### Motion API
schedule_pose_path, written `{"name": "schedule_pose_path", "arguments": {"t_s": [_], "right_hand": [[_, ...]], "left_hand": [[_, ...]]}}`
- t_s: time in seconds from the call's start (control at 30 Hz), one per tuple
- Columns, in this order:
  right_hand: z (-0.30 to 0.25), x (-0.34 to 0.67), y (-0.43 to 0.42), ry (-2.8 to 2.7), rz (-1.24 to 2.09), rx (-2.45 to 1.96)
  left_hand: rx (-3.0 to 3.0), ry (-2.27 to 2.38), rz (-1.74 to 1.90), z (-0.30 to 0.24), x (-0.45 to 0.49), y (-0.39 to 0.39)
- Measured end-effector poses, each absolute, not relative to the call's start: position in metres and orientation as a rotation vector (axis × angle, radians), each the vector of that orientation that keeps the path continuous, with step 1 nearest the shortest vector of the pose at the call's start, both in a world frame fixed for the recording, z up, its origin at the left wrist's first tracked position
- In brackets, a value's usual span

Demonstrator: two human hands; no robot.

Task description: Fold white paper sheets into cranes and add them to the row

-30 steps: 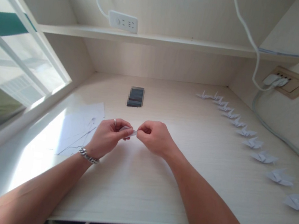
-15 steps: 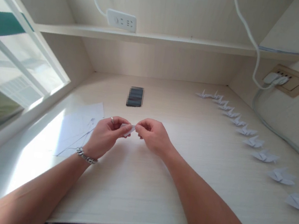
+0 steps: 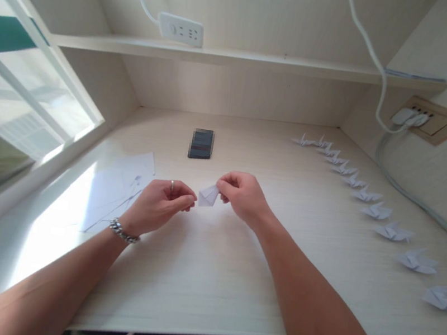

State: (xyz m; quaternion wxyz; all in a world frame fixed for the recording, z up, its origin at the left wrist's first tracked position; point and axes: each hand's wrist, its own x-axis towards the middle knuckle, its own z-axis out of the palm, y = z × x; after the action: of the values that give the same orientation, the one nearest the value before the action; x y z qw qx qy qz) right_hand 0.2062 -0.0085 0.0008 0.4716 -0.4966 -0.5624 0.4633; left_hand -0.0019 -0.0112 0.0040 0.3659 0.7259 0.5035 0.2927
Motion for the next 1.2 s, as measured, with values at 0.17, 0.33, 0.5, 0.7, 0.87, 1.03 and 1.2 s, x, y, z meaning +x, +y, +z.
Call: {"name": "schedule_pose_path", "arguments": {"t_s": [0.17,0.33,0.5,0.7,0.87,1.03,1.2], "right_hand": [[-0.001,0.216,-0.004,-1.357,1.09,-1.239],[-0.001,0.199,-0.013,-1.594,1.051,-1.32],[0.0,0.198,-0.013,-1.629,1.057,-1.316],[-0.001,0.209,-0.008,-1.485,1.044,-1.292],[-0.002,0.195,-0.014,-1.555,1.106,-1.285],[-0.007,0.188,-0.012,-1.374,1.245,-1.214],[-0.013,0.186,-0.009,-1.473,1.113,-1.228]], "left_hand": [[1.737,1.245,0.845,-0.004,-0.006,-0.006],[1.74,1.178,0.788,-0.005,0.007,-0.01],[1.789,1.176,0.743,-0.004,0.006,-0.011],[1.747,1.221,0.755,-0.005,0.002,-0.009],[1.666,1.115,0.703,-0.008,0.009,-0.011],[1.615,1.117,0.715,-0.012,0.008,-0.008],[1.601,1.115,0.74,-0.014,0.01,-0.006]]}}
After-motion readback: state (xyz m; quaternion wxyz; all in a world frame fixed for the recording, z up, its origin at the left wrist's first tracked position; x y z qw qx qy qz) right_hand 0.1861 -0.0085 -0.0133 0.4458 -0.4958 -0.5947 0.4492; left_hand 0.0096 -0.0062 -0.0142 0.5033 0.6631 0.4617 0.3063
